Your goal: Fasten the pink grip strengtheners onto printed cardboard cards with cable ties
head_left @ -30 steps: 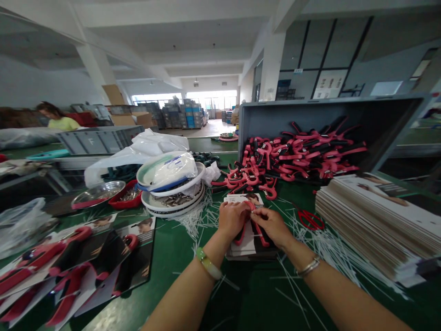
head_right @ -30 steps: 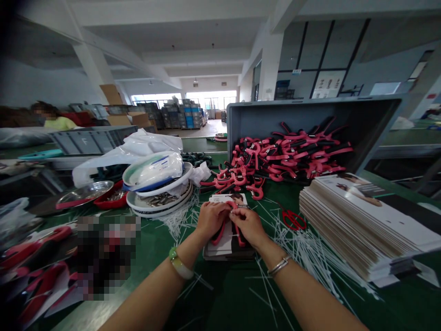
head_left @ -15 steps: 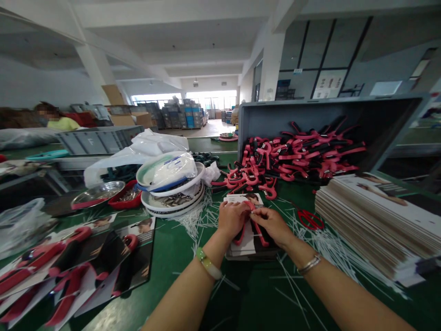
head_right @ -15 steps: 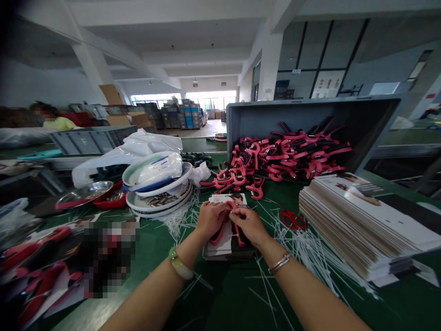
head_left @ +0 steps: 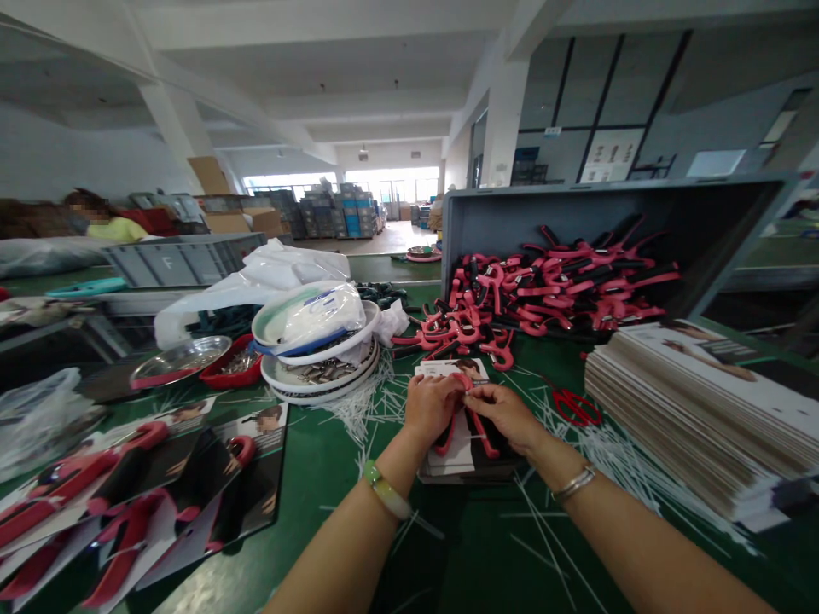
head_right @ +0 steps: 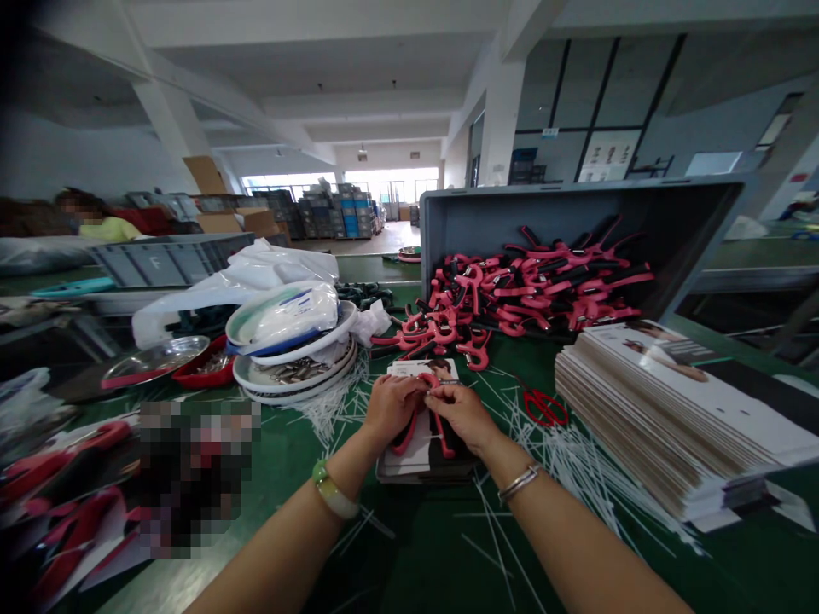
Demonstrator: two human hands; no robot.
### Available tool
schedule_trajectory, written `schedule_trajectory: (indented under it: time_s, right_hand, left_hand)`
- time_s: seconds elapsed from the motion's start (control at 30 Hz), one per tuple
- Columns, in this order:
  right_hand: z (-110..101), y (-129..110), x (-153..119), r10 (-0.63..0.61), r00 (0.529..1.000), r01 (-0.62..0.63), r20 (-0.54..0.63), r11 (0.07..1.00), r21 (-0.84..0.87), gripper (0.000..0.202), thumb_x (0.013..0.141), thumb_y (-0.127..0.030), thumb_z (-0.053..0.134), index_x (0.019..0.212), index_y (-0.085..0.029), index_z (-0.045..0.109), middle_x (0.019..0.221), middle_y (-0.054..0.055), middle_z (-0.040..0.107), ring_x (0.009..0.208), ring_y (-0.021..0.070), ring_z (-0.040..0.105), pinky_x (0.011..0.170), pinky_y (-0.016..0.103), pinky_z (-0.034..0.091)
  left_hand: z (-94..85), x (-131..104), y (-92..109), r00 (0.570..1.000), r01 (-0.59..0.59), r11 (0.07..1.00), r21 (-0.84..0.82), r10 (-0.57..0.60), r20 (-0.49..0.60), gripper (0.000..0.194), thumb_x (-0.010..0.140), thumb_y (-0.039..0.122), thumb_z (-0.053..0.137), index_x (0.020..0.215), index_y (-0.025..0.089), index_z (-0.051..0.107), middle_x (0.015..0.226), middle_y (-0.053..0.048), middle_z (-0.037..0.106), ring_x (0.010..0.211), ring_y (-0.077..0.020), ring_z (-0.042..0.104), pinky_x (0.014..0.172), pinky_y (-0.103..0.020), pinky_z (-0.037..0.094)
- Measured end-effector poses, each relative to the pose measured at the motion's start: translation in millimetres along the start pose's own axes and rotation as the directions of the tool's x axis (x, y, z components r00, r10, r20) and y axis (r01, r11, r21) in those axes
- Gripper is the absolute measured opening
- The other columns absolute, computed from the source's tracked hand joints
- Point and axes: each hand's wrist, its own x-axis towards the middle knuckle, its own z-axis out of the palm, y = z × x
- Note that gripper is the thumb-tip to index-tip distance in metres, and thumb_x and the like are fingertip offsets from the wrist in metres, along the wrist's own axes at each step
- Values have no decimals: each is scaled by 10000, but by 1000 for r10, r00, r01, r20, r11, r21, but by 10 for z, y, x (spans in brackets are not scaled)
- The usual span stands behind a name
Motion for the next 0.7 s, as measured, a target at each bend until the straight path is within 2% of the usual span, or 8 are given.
schedule_trajectory:
  time_s: [0.13,0.23,0.33,0.43,0.53,0.6,0.7]
  right_hand:
    - [-17,-31,67,39,999,-39,-3,999,-38,207,604,-374,672,607,-171,637,568,0,609,536,133,512,554,271,396]
    - [-7,-35,110,37,999,-38,-7,997,-72,182,577,-339,669,547,-168,612,537,-3,589,518,132,494,542,269,377]
    - [26,1,113,-12,999,8,-37,995,-98,156,576,-314,647,549,-166,606,552,4,591,549,147,508,556,274,384]
    - [60,58,77,-101,989,87,-112,988,-129,145,594,-300,635,654,-168,630,626,13,610,592,156,519,592,282,400]
    - [76,91,25,-195,965,170,-175,974,-150,233,621,-295,620,825,-186,654,762,26,629,675,163,538,671,292,419]
    - [76,88,-5,-269,948,240,-172,956,-169,255,656,-301,605,883,-201,665,838,38,629,750,173,554,731,305,426]
    - [75,68,-29,-382,915,349,-129,911,-219,187,698,-315,609,844,-217,676,837,35,618,783,177,564,746,311,437]
  left_hand:
    - [-18,-7,-29,1000,-14,996,-85,16,23,232,803,130,512,930,254,661,907,11,711,871,-150,629,837,-293,448]
    - [-72,-26,-51,997,-38,961,-273,55,54,281,817,148,501,1065,224,607,981,1,700,858,-120,640,772,-227,484]
    - [-102,-31,-61,994,-67,919,-388,95,53,190,816,223,543,977,209,645,961,-7,696,864,-133,634,790,-231,481]
    - [-66,-26,-46,995,-86,944,-318,94,10,136,829,221,538,861,224,669,861,10,686,832,-133,618,801,-247,471]
    - [-15,-45,-17,990,-111,963,-246,86,-109,137,821,188,544,831,223,676,982,-20,629,891,-136,584,829,-258,461]
    - [-10,-72,2,976,-130,974,-183,93,-199,125,807,195,563,817,218,686,1049,-42,579,915,-145,557,847,-275,450]
    - [-53,-109,40,955,-148,987,-67,125,-268,126,806,236,573,803,225,699,982,-48,570,935,-172,526,870,-314,423]
